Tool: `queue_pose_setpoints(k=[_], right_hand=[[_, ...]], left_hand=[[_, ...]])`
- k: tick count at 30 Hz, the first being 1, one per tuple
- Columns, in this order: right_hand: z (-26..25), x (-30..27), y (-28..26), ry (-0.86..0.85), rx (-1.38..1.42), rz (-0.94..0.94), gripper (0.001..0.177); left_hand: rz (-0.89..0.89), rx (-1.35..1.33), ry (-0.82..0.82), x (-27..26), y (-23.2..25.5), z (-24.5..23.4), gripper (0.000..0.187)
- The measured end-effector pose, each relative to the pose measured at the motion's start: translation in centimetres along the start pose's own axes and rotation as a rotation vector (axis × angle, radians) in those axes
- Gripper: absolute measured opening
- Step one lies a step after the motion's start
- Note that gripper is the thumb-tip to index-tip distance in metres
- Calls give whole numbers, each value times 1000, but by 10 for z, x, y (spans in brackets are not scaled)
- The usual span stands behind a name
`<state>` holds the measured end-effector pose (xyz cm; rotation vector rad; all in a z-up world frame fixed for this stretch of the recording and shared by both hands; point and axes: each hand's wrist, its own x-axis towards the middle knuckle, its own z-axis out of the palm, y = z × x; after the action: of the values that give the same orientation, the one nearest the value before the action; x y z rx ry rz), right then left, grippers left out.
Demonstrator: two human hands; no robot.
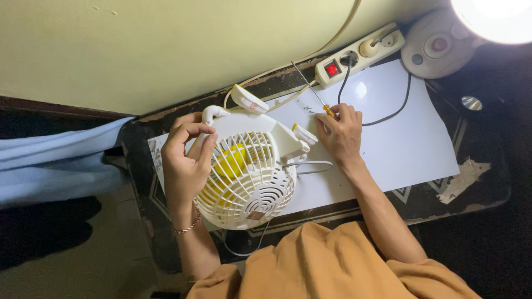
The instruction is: The person uses a screwdriver to remove screws from the front and rear grilles of a small electric fan. They detach the front grille, then the rear grille, exposing the fan blades and motor housing. The person continues to unscrew and separate components on a tabletop workspace.
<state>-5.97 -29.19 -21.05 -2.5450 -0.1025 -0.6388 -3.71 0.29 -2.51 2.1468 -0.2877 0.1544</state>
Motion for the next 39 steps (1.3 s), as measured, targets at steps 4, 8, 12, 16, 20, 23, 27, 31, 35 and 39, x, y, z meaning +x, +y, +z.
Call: queue_pose_setpoints(k=[4, 8, 12, 16, 20, 23, 27, 31, 35, 39], right_hand=[[-3, 5, -3, -10, 11, 3, 18], [-30, 3, -10, -54, 143, 78, 24], [-72, -3, -19, -109, 509, 302, 28], [-104, -7, -29, -59, 522, 169, 26], [-121, -14, -40, -88, 550, 177, 27], [-126, -21, -45, -90, 589, 194, 32], [-126, -30, -46, -62, 652, 196, 38], [-119, -31, -49, -91, 649, 149, 48], [-114, -35, -59, -135, 650, 152, 46], [-112, -35, -65, -168, 736, 115, 47]], left_hand=[[19, -13, -3, 0, 1, 1, 12], [-36, -75, -18, -1, 1, 2, 16], [-53, -70, -7, -3, -3, 3, 24], [-69, -108, -3, -2, -3, 4, 31], [-63, -57, 2, 3, 2, 2, 49], [-51, 27, -22, 13, 5, -2, 61], [-138, 178, -120, 23, 9, -6, 67], [205, 162, -172, 39, 5, -7, 66], [60, 195, -341, 50, -15, -9, 62], [131, 126, -343, 53, -37, -7, 59]])
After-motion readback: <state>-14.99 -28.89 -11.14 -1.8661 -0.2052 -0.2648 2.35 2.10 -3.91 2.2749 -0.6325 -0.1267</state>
